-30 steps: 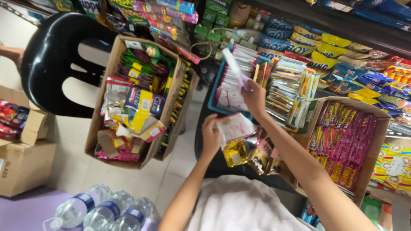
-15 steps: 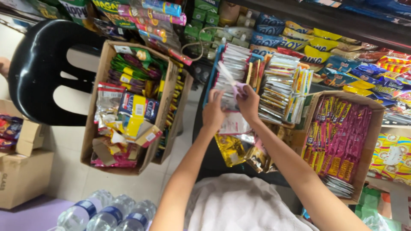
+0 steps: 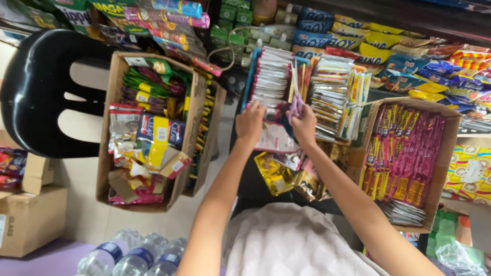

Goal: Cutting strips of shampoo sachets with scissors and sorting them into organized boxes on a retail shelf.

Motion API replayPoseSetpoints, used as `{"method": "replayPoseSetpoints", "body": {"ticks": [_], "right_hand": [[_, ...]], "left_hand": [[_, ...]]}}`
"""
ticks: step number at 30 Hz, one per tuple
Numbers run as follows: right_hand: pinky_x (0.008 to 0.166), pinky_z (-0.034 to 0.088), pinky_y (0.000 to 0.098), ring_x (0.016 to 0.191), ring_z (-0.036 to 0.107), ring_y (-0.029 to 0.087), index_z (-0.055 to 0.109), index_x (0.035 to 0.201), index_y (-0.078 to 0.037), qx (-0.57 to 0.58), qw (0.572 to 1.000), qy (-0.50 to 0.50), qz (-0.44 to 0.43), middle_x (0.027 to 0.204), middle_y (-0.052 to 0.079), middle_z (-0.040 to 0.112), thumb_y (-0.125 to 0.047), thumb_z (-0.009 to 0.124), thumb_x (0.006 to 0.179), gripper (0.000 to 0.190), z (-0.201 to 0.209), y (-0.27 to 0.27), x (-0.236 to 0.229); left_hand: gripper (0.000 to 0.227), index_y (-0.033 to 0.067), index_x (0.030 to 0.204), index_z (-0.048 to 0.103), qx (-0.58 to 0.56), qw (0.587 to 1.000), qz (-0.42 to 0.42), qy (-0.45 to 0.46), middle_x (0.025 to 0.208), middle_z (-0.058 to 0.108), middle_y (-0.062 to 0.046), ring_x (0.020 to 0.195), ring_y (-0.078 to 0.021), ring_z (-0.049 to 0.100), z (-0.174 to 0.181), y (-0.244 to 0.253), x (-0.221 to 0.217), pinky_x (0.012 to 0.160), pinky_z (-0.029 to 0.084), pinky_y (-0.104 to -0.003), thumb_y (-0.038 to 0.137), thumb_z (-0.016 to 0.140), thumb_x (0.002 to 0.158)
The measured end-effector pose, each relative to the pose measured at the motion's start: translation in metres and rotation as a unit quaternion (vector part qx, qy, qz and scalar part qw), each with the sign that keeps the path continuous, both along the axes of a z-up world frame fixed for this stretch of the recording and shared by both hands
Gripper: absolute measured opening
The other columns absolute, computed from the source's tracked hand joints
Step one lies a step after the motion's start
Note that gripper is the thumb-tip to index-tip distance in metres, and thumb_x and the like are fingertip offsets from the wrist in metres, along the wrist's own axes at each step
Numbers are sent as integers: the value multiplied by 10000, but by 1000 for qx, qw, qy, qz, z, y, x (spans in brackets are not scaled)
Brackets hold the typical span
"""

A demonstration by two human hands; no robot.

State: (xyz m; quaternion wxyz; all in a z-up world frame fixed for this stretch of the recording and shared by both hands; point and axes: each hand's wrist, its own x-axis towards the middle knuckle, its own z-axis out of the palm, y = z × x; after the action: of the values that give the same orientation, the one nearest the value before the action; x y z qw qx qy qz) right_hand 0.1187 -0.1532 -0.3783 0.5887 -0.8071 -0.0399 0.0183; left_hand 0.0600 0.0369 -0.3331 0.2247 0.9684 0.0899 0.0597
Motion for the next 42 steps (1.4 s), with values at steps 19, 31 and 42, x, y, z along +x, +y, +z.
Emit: {"method": "replayPoseSetpoints", "body": {"ticks": [19, 31, 42], "right_hand": [[646, 431, 290, 752, 464, 105, 536, 1044, -66, 98, 979, 142, -105, 853, -10, 491, -170, 808, 914, 319, -78, 37, -13], [694, 569, 328, 882, 706, 162, 524, 1064, -137, 281, 905, 320, 13, 1062, 26, 720, -416, 561, 915, 318, 35, -12, -42], [827, 481, 321, 894, 588, 152, 636, 1354, -18, 226, 933, 253, 118, 992, 97, 650, -476, 605, 1041, 556, 26, -98, -82]], "left_hand": [[1054, 132, 1584, 255, -91, 991, 97, 34, 1588, 378, -114, 1062, -409, 683, -32, 17, 0, 752, 579, -494, 209, 839, 709], [900, 120, 1490, 473, -202, 961, 125, 144, 1190, 706, -236, 1125, -436, 650, -78, 36, -17, 936, 531, -527, 253, 883, 700], [438, 48, 1120, 657, -264, 963, 59, 12, 1010, 709, -109, 951, -279, 720, -12, 19, -39, 828, 564, -391, 228, 920, 820]]}}
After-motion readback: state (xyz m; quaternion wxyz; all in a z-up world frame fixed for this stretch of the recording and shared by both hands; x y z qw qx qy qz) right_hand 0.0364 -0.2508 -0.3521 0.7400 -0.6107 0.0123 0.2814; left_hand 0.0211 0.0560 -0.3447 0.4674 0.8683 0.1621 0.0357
